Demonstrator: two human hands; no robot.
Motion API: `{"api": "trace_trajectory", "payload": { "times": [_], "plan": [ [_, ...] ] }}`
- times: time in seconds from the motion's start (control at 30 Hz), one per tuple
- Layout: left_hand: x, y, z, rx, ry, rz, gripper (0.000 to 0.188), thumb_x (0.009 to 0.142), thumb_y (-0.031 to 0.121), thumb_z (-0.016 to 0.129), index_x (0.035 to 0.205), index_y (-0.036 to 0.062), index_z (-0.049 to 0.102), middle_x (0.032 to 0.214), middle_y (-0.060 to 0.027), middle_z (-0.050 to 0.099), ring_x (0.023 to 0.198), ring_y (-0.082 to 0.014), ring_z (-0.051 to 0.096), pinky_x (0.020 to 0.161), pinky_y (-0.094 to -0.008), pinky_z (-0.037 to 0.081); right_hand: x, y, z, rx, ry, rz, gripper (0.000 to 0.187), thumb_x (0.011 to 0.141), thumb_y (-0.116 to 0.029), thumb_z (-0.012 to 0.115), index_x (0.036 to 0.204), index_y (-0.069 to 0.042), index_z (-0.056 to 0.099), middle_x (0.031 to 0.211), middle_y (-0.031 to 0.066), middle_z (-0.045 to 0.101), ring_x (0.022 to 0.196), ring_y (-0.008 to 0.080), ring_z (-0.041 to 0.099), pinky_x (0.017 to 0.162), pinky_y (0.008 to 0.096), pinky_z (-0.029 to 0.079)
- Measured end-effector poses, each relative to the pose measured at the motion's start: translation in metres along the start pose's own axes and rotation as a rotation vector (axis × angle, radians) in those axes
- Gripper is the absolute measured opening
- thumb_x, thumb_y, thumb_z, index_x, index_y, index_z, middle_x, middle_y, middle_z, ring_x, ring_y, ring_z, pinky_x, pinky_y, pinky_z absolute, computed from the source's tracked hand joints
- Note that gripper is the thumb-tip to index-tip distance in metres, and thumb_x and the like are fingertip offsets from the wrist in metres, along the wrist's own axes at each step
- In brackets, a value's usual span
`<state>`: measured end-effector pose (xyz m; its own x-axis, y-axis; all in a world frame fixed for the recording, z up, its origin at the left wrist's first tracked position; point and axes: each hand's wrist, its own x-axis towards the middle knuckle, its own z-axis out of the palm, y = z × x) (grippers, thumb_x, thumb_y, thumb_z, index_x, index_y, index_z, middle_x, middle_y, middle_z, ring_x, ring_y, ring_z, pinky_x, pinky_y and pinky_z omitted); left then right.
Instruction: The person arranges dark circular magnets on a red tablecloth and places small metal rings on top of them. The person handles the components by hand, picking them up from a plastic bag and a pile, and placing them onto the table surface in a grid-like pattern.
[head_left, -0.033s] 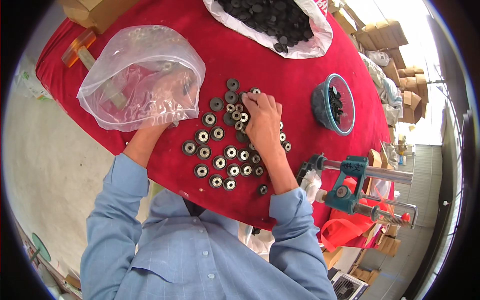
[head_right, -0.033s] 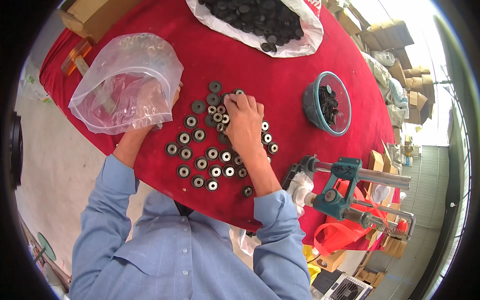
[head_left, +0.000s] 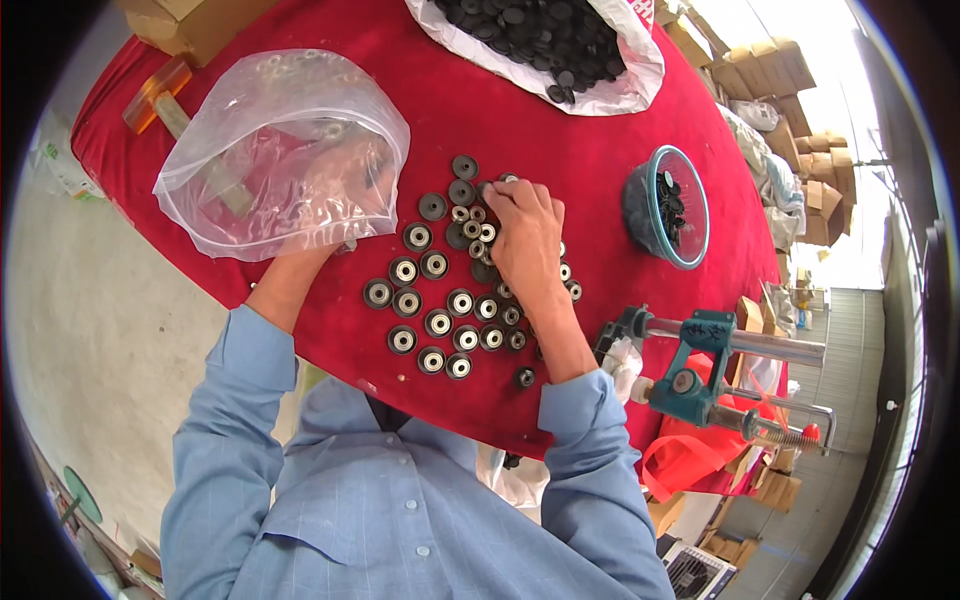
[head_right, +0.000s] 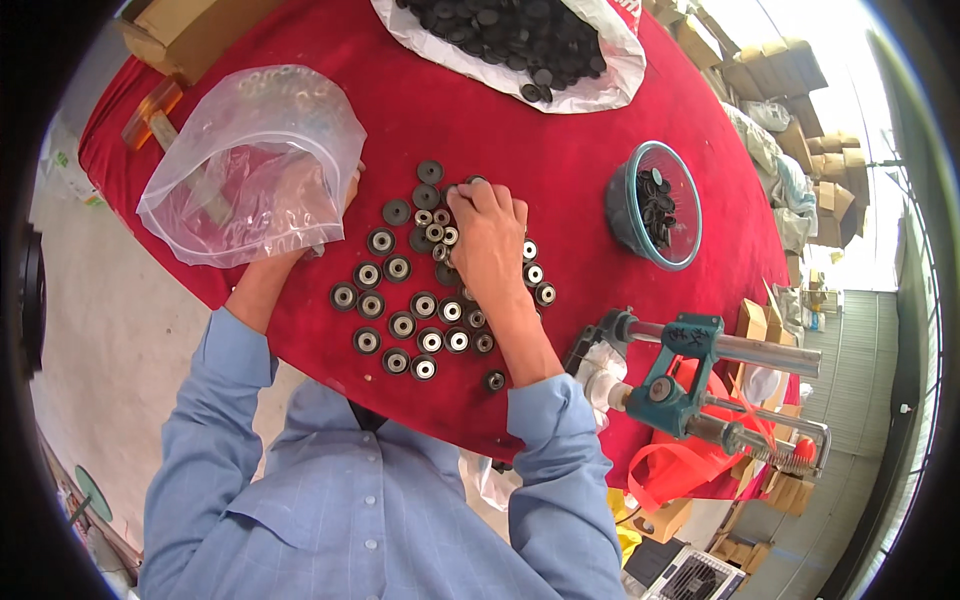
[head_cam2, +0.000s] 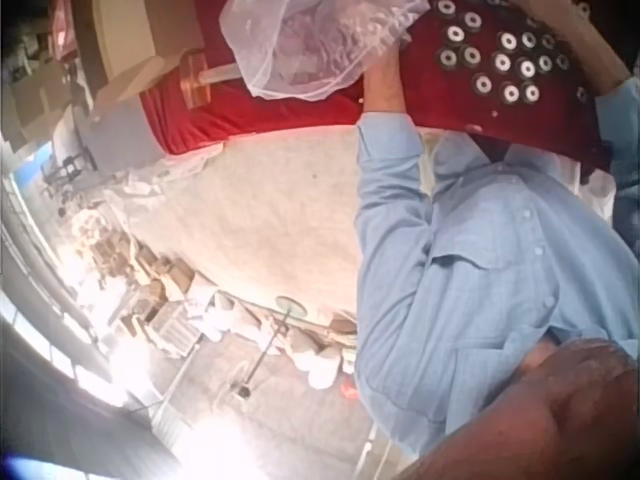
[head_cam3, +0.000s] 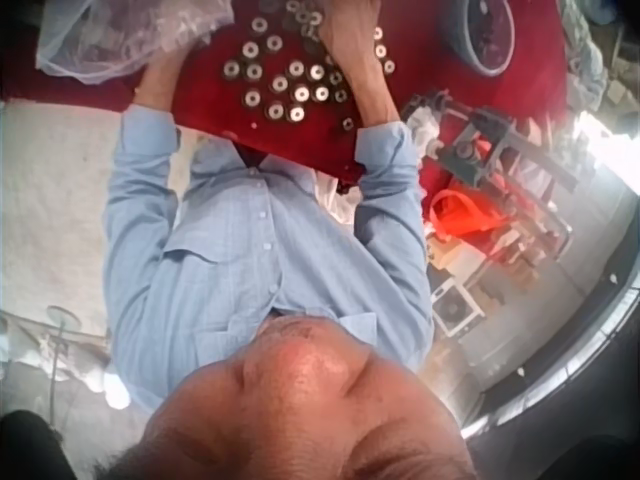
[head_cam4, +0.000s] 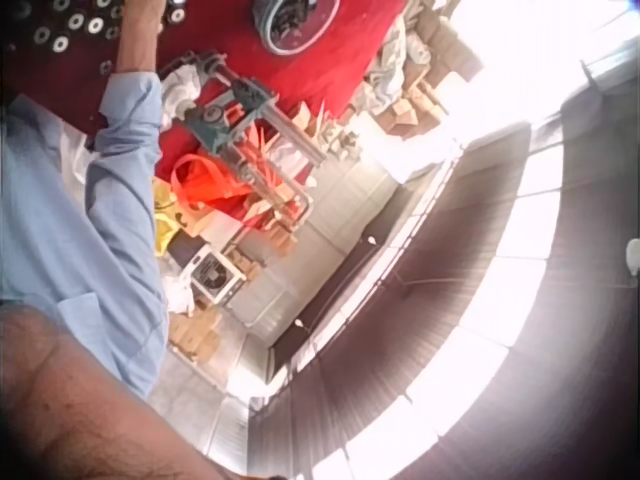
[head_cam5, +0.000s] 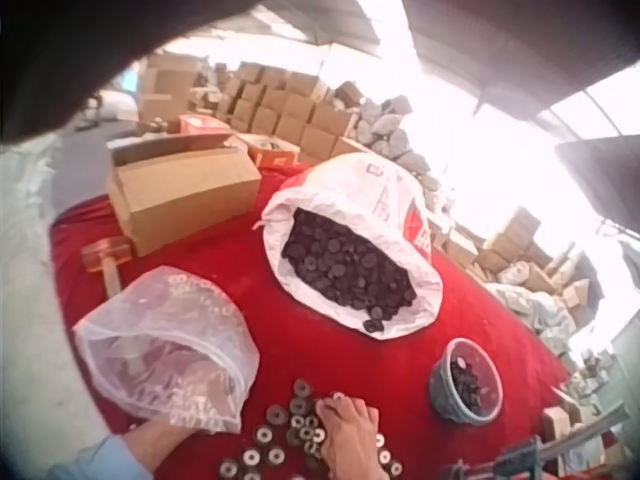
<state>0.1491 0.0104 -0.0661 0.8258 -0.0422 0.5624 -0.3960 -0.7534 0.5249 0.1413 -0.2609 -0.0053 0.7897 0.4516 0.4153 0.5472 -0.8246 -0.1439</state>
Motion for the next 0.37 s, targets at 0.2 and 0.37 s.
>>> {"api": "trace_trajectory", "payload": {
  "times": [0.2,0.37],
  "plan": [
    [-0.002,-0.014,0.012,-0.153,0.053,-0.038,0.012,0.097,0.014,0.071,0.105,0.0047,0.072,0.096,-0.0121,0.075,0.089,-0.0283,0.073,0.078,-0.0407,0.059,0.005,-0.016,-0.013,0.113,-0.027,0.112,0.027,0.086,-0.008,0.073,0.112,-0.007,0.079,0.114,0.0066,0.074,0.108,0.0279,0.066,0.095,0.0463,0.047],
    [-0.005,-0.032,0.027,-0.021,-0.169,-0.108,0.033,0.096,0.02,0.076,0.126,0.0082,0.066,0.125,-0.0152,0.07,0.113,-0.028,0.068,0.099,-0.037,0.057,0.007,-0.039,-0.014,0.024,-0.164,0.143,0.028,0.087,-0.023,0.08,0.113,-0.012,0.08,0.114,0.0075,0.076,0.113,0.0288,0.068,0.096,0.0476,0.047]
  ]
}}
